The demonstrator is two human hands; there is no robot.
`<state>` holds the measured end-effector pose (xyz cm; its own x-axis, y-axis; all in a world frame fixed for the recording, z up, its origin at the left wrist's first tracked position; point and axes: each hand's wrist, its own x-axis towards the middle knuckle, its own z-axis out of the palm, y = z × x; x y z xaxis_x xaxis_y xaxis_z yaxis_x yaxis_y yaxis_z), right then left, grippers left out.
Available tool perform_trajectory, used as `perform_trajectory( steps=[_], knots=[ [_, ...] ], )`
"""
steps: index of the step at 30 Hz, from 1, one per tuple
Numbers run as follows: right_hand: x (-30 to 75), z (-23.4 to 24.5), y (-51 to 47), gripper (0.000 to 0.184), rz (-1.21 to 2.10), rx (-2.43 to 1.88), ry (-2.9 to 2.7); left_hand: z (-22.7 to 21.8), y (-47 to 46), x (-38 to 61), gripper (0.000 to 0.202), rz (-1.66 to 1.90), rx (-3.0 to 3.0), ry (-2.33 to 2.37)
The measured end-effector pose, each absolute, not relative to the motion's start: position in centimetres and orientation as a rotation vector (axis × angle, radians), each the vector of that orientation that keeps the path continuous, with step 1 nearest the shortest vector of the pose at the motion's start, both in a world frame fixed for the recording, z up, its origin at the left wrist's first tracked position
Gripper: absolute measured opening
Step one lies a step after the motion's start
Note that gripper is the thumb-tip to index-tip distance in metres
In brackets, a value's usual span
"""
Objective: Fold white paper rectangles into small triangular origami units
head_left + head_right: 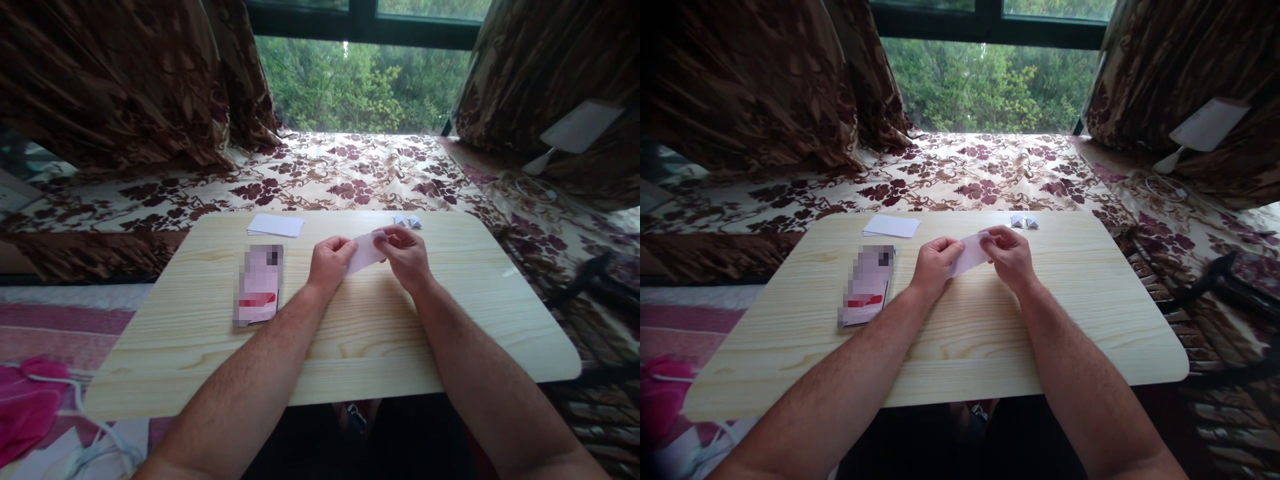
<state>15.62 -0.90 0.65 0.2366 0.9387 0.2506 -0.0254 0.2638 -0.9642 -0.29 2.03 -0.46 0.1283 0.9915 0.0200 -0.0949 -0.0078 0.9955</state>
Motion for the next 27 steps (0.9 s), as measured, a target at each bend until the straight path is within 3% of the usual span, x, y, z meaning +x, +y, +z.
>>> perform_trajectory(
  steps=[10,20,27],
  knots=[
    [15.3,0.8,-1.5,0.018,0.989,-0.979,-1.248,0.4,1.8,-0.1,0.024,1.196,1.065,0.996],
    [15.3,0.4,-1.5,0.032,0.918,-1.005,-1.389,0.2,2.0,-0.2,0.022,1.237,1.049,0.947],
    [15.3,0.4,-1.5,0.025,0.861,-0.974,-1.455,0.0,2.0,-0.2,0.025,1.226,1.038,0.920]
  ],
)
